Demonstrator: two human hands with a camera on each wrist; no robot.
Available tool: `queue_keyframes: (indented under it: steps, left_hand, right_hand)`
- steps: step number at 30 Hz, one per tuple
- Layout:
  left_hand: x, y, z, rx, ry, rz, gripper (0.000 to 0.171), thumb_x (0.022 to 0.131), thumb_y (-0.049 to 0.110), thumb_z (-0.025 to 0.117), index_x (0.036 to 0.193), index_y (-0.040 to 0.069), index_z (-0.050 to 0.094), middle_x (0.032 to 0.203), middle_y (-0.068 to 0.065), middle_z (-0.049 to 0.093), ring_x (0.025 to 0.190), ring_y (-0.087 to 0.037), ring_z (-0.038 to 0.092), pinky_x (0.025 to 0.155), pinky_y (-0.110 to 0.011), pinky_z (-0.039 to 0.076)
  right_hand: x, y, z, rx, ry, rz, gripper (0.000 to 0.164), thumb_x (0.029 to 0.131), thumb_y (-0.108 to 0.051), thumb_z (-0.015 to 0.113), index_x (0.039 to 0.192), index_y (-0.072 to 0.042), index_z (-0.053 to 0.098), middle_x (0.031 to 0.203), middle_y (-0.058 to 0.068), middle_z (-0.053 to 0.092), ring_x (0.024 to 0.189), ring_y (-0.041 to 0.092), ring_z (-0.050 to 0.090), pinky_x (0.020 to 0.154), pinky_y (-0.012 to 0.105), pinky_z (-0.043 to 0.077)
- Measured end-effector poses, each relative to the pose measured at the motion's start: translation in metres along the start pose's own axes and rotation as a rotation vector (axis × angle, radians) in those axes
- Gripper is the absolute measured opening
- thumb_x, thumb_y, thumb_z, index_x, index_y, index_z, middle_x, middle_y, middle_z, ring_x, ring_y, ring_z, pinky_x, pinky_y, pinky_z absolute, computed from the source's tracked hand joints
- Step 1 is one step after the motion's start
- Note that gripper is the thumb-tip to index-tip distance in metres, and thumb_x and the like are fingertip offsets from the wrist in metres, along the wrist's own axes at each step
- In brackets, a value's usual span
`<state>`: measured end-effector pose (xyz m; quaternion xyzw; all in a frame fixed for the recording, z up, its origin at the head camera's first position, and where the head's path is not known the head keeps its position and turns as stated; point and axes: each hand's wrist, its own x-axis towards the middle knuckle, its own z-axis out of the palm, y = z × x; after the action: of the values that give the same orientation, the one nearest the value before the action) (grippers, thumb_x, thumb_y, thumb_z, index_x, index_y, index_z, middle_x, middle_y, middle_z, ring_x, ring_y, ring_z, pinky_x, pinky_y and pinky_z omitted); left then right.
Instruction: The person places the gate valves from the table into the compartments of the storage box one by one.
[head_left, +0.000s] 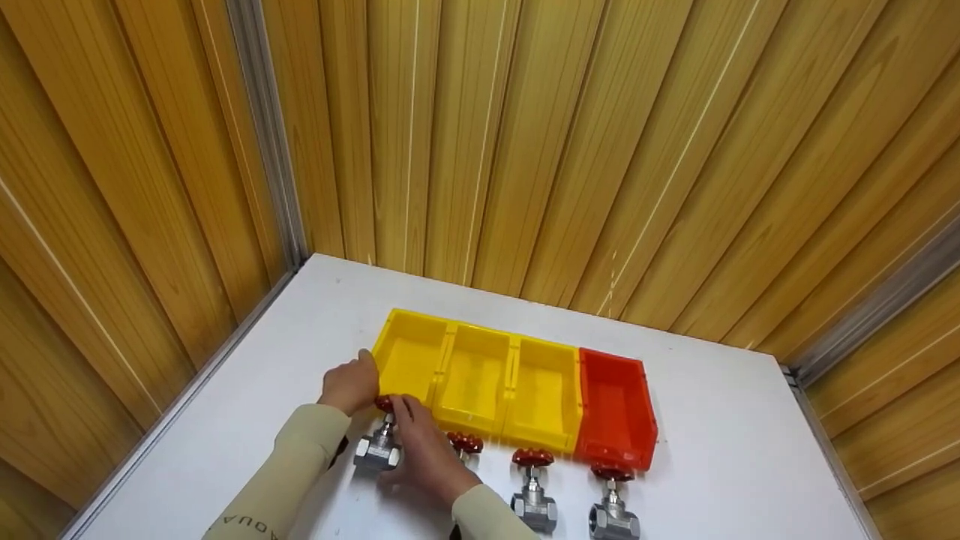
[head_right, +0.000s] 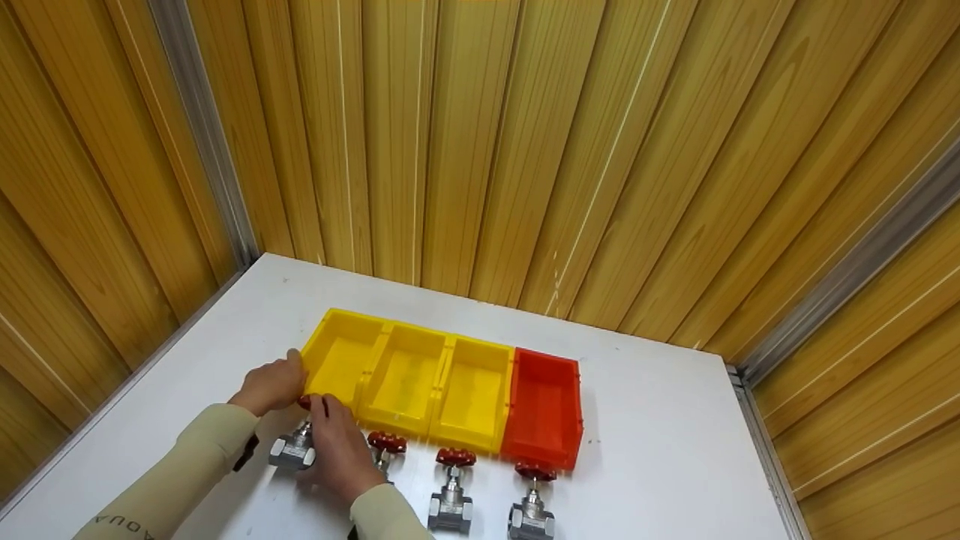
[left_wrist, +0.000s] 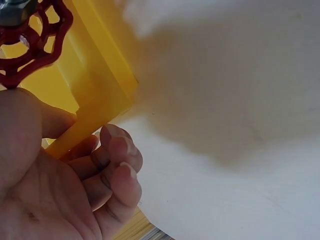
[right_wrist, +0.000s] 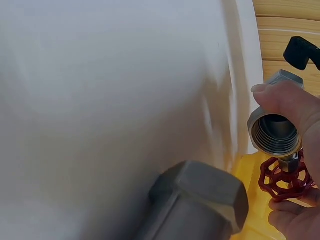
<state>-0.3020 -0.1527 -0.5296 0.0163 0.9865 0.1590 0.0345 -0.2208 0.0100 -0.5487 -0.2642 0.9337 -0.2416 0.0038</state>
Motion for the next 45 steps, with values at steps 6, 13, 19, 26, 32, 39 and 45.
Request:
queue_keyframes:
  steps: [6, 13, 19, 26, 32, 39, 45]
  left_hand:
    - [0.001, -0.001, 0.001, 0.013, 0.001, -0.003, 0.027, 0.089, 0.010, 0.060, 0.106, -0.005, 0.046, 0.072, -0.015, 0.060, 0.059, -0.026, 0.056, 0.057, -0.041, 0.050]
    - [0.002, 0.000, 0.002, 0.007, -0.014, -0.018, 0.031, 0.091, 0.013, 0.059, 0.112, -0.006, 0.046, 0.073, -0.015, 0.059, 0.060, -0.026, 0.055, 0.061, -0.041, 0.052]
    - [0.003, 0.000, 0.002, -0.001, -0.015, -0.013, 0.032, 0.092, 0.012, 0.057, 0.115, -0.008, 0.046, 0.075, -0.016, 0.061, 0.062, -0.028, 0.056, 0.064, -0.044, 0.053]
    - [0.005, -0.001, 0.002, 0.012, -0.051, -0.027, 0.036, 0.092, 0.014, 0.060, 0.117, -0.008, 0.046, 0.077, -0.017, 0.061, 0.064, -0.029, 0.058, 0.071, -0.046, 0.056]
    - [0.005, 0.000, 0.002, 0.013, -0.058, -0.039, 0.033, 0.091, 0.013, 0.061, 0.114, -0.006, 0.046, 0.076, -0.016, 0.060, 0.063, -0.028, 0.056, 0.071, -0.046, 0.055]
    - [0.004, 0.001, 0.002, 0.031, -0.030, -0.032, 0.027, 0.093, 0.012, 0.056, 0.110, -0.006, 0.046, 0.077, -0.018, 0.062, 0.065, -0.029, 0.060, 0.067, -0.046, 0.054]
    - [0.003, 0.001, 0.002, 0.023, -0.032, -0.030, 0.036, 0.094, 0.012, 0.055, 0.121, -0.010, 0.045, 0.083, -0.021, 0.065, 0.069, -0.031, 0.062, 0.071, -0.049, 0.054]
  right_hand:
    - [0.002, 0.002, -0.006, 0.025, -0.035, 0.040, 0.116, 0.063, -0.037, 0.090, 0.154, -0.017, 0.021, 0.154, 0.009, 0.029, 0.138, 0.022, 0.038, 0.111, 0.035, 0.037]
    - [0.004, 0.005, -0.009, 0.015, -0.027, 0.042, 0.115, 0.063, -0.033, 0.090, 0.154, -0.018, 0.021, 0.155, 0.010, 0.028, 0.138, 0.023, 0.038, 0.110, 0.035, 0.039]
    - [0.008, 0.007, -0.014, 0.030, -0.033, 0.058, 0.115, 0.063, -0.030, 0.091, 0.153, -0.021, 0.021, 0.154, 0.006, 0.029, 0.137, 0.019, 0.039, 0.110, 0.034, 0.039]
    - [0.012, 0.010, -0.018, 0.023, -0.027, 0.063, 0.115, 0.065, -0.029, 0.090, 0.154, -0.024, 0.018, 0.155, 0.007, 0.029, 0.137, 0.020, 0.040, 0.110, 0.034, 0.038]
    - [0.015, 0.013, -0.021, 0.021, -0.023, 0.057, 0.113, 0.065, -0.030, 0.090, 0.154, -0.021, 0.020, 0.154, 0.005, 0.030, 0.136, 0.019, 0.041, 0.110, 0.034, 0.038]
    - [0.020, 0.015, -0.025, 0.038, -0.020, 0.020, 0.110, 0.066, -0.029, 0.089, 0.152, -0.022, 0.021, 0.152, 0.000, 0.031, 0.134, 0.016, 0.042, 0.110, 0.035, 0.038]
    - [0.022, 0.015, -0.027, 0.008, -0.015, 0.021, 0.109, 0.067, -0.028, 0.088, 0.153, -0.019, 0.022, 0.155, 0.005, 0.029, 0.137, 0.019, 0.040, 0.111, 0.036, 0.037]
